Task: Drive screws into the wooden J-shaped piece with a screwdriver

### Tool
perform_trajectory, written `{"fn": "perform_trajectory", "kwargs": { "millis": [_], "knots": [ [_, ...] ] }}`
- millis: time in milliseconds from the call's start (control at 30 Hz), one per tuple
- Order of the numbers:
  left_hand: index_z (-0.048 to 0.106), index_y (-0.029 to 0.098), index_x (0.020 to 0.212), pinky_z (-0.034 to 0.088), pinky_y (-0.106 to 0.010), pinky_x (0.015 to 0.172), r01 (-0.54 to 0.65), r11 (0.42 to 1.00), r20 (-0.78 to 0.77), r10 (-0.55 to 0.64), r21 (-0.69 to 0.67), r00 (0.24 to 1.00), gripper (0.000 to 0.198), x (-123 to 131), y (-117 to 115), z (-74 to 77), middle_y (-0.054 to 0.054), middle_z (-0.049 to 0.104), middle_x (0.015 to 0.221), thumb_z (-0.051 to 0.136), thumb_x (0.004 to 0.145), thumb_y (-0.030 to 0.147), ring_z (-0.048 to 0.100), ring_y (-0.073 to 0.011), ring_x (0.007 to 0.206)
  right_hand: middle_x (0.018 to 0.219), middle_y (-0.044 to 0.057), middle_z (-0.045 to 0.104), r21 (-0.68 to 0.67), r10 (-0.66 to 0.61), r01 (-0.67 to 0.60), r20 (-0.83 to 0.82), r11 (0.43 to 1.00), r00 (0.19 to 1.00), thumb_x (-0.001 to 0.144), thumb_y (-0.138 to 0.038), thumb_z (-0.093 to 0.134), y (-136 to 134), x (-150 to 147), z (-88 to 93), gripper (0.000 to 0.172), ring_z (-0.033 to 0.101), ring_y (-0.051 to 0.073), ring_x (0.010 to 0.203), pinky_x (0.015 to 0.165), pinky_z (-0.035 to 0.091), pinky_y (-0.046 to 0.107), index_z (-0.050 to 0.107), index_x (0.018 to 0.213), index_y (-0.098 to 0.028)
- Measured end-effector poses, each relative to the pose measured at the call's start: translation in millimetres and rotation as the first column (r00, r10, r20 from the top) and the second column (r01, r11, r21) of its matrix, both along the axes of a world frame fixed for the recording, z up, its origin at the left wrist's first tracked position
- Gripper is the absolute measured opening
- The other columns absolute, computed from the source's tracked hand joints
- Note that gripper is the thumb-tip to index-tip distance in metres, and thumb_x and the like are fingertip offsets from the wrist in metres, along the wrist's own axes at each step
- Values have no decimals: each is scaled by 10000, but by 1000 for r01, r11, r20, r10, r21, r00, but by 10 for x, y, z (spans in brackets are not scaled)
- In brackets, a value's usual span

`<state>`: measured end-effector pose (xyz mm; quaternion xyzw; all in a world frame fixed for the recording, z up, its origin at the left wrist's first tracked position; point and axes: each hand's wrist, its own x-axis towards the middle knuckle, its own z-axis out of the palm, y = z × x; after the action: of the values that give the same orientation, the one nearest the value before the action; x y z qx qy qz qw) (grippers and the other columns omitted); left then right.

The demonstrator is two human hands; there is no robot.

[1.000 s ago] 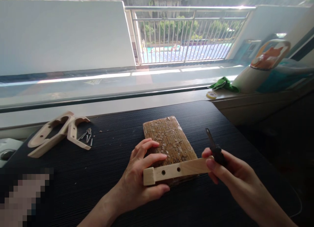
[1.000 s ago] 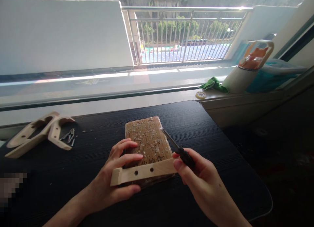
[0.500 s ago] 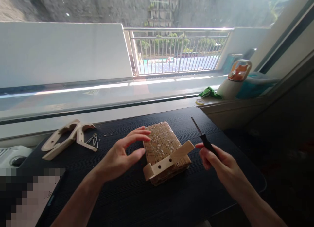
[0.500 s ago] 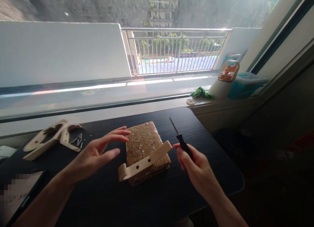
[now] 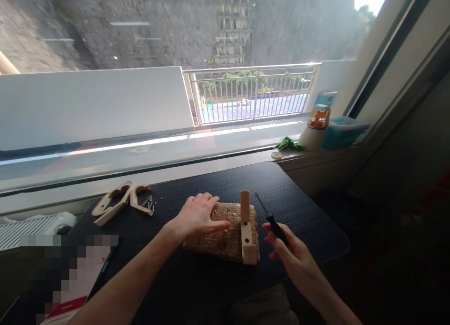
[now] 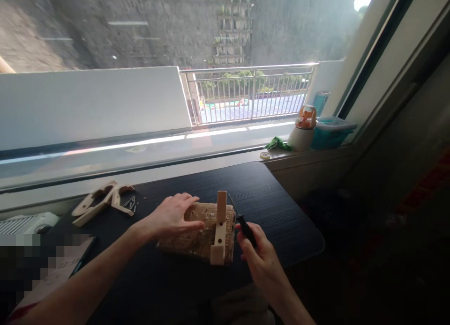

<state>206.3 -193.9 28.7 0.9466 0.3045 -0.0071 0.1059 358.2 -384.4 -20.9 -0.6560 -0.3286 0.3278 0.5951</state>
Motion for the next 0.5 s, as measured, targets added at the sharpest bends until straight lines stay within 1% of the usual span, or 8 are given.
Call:
{"fn": "perform_trajectory", "kwargs": {
  "millis": [33,67,133,200,267,333,400,500],
  "knots": [
    [562,215,1156,363,-418,887,11,1000,-1,-11,-9,1000,723,2,-45,7,-116,564,1110,503,627,705,495,-305,1029,952,71,619,9,-2,2,23,1000,1000,761,-476,559,11,-61,-5,376,581,192,780,536,469,251,637,996,-193],
    [581,212,1119,373,-414,868,11,1000,-4,-11,4,1000,713,11,-89,8,-114,575,1073,511,614,710,499,-304,1008,924,67,627,33,-18,16,49,999,999,764,-477,552,25,-128,-3,362,585,192,772,554,469,252,640,970,-193],
    [603,185,1049,377,-443,842,-18,998,-27,20,60,999,703,37,-170,-4,-126,596,991,505,605,722,504,-321,970,920,65,636,105,-47,38,91,994,995,790,-453,533,52,-259,20,325,581,202,848,706,467,276,634,945,-186],
    [608,161,994,379,-469,828,-63,992,-40,68,105,997,711,57,-235,-24,-148,595,984,488,599,740,499,-345,975,870,58,637,149,-70,53,110,987,991,811,-438,516,82,-358,51,297,571,186,827,745,441,276,616,916,-178],
    [599,153,988,385,-474,825,-84,991,-28,87,100,996,720,71,-278,-52,-162,580,1030,480,597,746,496,-355,995,754,31,607,155,-68,53,97,986,993,834,-428,490,131,-409,66,274,537,148,694,651,425,257,587,876,-175],
    [566,158,1065,391,-475,834,-88,995,-13,88,39,996,752,85,-303,-94,-160,570,1072,461,608,747,498,-352,1015,632,-7,536,156,-70,64,32,986,997,843,-431,477,204,-417,49,267,458,111,559,527,377,237,550,829,-175],
    [534,173,1122,400,-470,838,-109,993,-17,108,-38,994,792,93,-323,-143,-153,566,1090,422,612,768,498,-348,1034,529,-51,431,167,-163,175,-83,970,983,835,-468,476,284,-403,12,287,371,89,464,440,311,226,504,790,-185],
    [558,178,1061,418,-461,823,-187,976,-40,184,-111,982,830,79,-356,-208,-154,558,1093,369,574,823,491,-355,1052,472,-74,372,183,-241,268,-157,946,958,833,-497,466,365,-386,-29,316,313,77,412,403,262,221,442,723,-203]
  ]
}}
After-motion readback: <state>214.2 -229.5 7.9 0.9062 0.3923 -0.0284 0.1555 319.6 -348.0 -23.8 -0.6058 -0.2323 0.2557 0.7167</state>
